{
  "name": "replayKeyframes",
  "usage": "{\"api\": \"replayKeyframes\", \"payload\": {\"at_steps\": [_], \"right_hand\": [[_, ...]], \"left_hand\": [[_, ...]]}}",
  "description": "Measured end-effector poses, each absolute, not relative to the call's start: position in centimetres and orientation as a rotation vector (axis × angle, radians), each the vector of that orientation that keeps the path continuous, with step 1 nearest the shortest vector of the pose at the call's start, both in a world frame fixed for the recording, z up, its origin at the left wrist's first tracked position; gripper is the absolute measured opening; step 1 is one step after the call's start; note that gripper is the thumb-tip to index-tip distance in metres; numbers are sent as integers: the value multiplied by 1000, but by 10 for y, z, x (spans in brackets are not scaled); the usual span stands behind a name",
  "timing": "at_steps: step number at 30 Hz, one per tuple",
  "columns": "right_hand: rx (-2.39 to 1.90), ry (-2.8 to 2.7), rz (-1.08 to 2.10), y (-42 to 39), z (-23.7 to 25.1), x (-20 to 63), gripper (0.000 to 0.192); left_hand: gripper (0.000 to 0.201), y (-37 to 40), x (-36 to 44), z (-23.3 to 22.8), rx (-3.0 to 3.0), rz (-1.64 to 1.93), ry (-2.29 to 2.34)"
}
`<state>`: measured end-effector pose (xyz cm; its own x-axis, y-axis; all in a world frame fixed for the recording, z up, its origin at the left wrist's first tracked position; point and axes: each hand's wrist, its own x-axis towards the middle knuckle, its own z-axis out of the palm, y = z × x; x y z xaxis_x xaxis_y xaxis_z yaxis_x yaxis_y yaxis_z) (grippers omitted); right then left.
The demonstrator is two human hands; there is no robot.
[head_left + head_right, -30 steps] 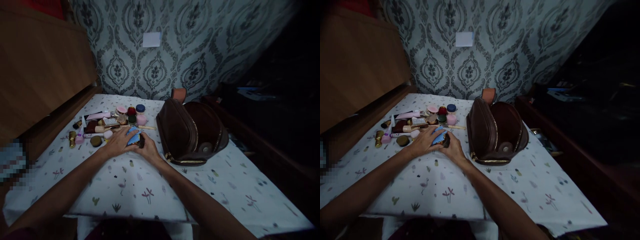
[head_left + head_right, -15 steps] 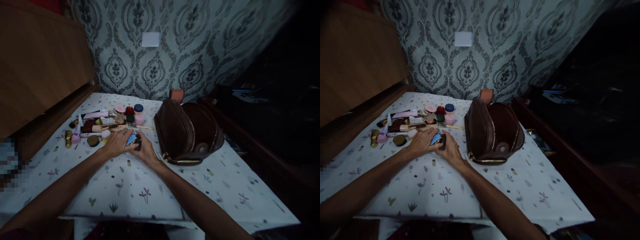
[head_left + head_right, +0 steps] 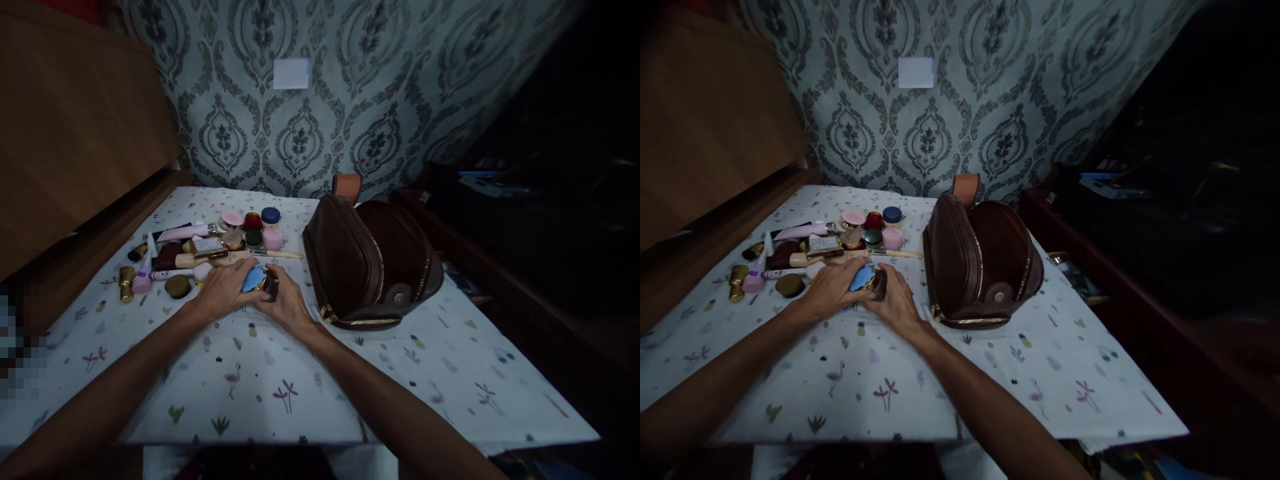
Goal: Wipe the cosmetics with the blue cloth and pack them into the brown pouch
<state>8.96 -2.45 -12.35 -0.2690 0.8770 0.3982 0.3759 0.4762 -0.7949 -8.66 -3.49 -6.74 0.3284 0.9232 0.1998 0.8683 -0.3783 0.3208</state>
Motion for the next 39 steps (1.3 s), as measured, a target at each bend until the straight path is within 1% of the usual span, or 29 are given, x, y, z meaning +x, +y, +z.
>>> {"api": "replayKeyframes", "payload": {"at_steps": [3,5,9,12,15,18,21,23,28,32,36,39], "right_hand": [[-1068,-1779,767,-23,-120,92,60],[-1086,-1721,792,-20,-120,93,59],[-1100,-1695,746,-17,-122,94,58],[-1051,-1763,637,-17,-124,95,58],[-1026,-1847,563,-19,-125,96,58],[-1020,-1891,543,-20,-123,98,59],[-1006,-1887,589,-20,-118,99,59],[-1005,-1851,702,-21,-114,100,57],[-949,-1710,1217,-24,-104,99,44],[-863,-1544,1411,-26,-100,96,41],[-754,-1198,1682,-32,-99,91,39],[-661,-932,1827,-37,-98,85,39]], "left_hand": [[46,-28,-92,-75,2237,829,1496],[41,-23,-94,-80,2104,1007,1484],[36,-20,-92,-86,2016,1180,1517],[38,-23,-87,-85,2081,1177,1417],[41,-27,-83,-83,2211,1055,1306],[45,-28,-84,-85,2272,949,1266],[49,-26,-89,-86,2309,892,1225],[49,-25,-91,-84,2321,891,1169],[40,-24,-95,-74,2278,909,977],[40,-26,-91,-74,2208,996,1037],[48,-33,-83,-83,2251,1186,1155],[62,-39,-77,-88,2392,1200,1209]]}}
